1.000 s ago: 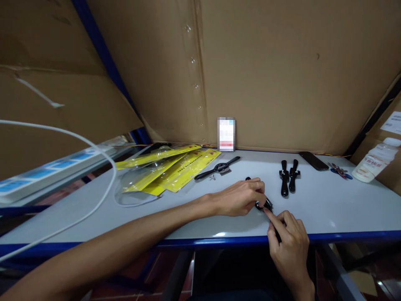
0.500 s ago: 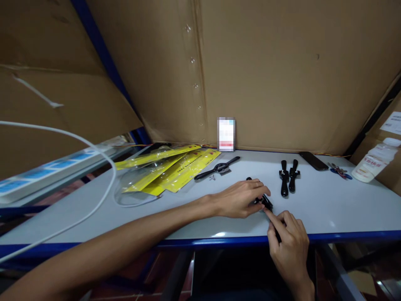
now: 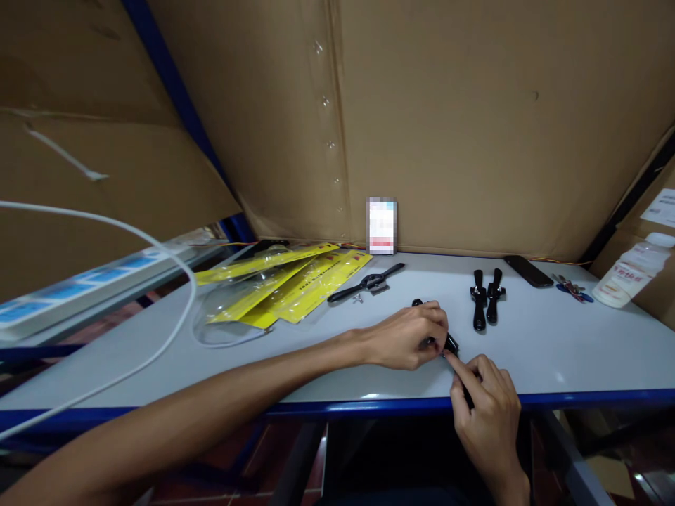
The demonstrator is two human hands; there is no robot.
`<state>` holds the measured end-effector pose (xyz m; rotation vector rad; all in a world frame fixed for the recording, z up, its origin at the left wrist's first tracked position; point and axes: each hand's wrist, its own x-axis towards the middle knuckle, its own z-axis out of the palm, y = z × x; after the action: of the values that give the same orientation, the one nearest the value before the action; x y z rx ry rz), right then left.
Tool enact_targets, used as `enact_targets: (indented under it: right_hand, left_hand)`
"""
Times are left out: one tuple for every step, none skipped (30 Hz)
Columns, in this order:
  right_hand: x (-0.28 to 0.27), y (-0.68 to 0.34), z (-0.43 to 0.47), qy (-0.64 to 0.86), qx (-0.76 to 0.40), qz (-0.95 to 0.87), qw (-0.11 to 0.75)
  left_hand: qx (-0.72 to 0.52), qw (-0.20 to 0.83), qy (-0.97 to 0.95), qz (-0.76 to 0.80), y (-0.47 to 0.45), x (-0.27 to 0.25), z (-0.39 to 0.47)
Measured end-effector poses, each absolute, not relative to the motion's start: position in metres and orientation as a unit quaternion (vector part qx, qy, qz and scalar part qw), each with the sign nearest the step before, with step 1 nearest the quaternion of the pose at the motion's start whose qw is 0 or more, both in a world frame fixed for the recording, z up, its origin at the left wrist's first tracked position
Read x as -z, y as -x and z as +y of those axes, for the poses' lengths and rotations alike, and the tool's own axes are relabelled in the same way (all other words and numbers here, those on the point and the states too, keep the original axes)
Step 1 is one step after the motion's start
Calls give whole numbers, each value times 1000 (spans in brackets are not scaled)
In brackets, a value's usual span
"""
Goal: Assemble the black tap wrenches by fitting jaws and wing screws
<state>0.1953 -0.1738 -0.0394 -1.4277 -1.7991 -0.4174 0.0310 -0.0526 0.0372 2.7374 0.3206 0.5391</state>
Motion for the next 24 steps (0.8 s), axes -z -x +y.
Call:
enact_targets:
  right_hand:
    - [40,-195,-174,563,164,-709,392]
    - [40,-195,-174,563,164,-709,391]
    - [40,-196,-174,564,164,-709,390]
    - [40,-196,-174,564,164,-709,390]
    - [41,-196,-174,564,164,-709,389]
    - [41,-196,-174,563,165,-710,390]
    - [40,-196,-174,562,165,-710,391]
    - [40,-196,-174,562,166,-710,392]
    - [40,-196,-173,561,166,-709,393]
    - [40,-196,-173,561,167,-709,393]
    - [40,-196,-173,561,167,-709,393]
    - [40,-196,-174,562,166,-709,393]
    - [40,-196,-174,562,166,-709,393]
    - [40,-196,-174,562,166,-708,393]
    - [40,-196,-174,563,166,-708,393]
    - [40,-196,-174,563,166,-708,393]
    - [40,-196,-174,564,166,-708,392]
    - [40,-196,-174,563,167,-708,392]
    - [40,-196,-174,563,167,-708,392]
    - [40,-196,-174,562,168,-709,393]
    - [39,-196,-174,561,168,-709,393]
    - [39,-196,-174,560,168,-710,393]
    - [39,-196,-174,561,168,-710,391]
    - [39,-196,-174,561,167,-711,389]
  left_hand:
    - [-194,162,-960,117,-31,-38,-53]
    - [-200,156,-959,128,-31,-38,-54]
    - [-206,148,-957,143,-31,-39,-54]
    - [-209,139,-954,161,-31,-39,-54]
    - [-209,131,-953,175,-31,-38,-53]
    - [-205,126,-953,182,-30,-38,-53]
    - [-199,124,-955,181,-30,-38,-52]
    - [-193,124,-958,174,-30,-39,-51]
    - [-188,124,-960,164,-30,-39,-51]
    - [-184,126,-963,152,-29,-39,-51]
    - [-179,128,-965,141,-29,-39,-51]
    - [-175,130,-967,131,-29,-39,-51]
    - [-175,132,-967,127,-29,-39,-51]
    - [-178,134,-966,130,-29,-39,-52]
    - [-182,137,-964,136,-29,-39,-52]
    - [-187,138,-962,143,-29,-38,-52]
    - [-190,137,-961,147,-29,-38,-52]
    - [-191,134,-961,146,-29,-38,-51]
    - [-188,131,-963,139,-29,-39,-51]
    - [-184,130,-966,128,-29,-39,-51]
    - [-181,130,-968,120,-29,-40,-52]
    - [-180,133,-968,114,-29,-40,-52]
    - [-180,137,-968,111,-29,-41,-53]
    - [-181,140,-967,111,-29,-41,-54]
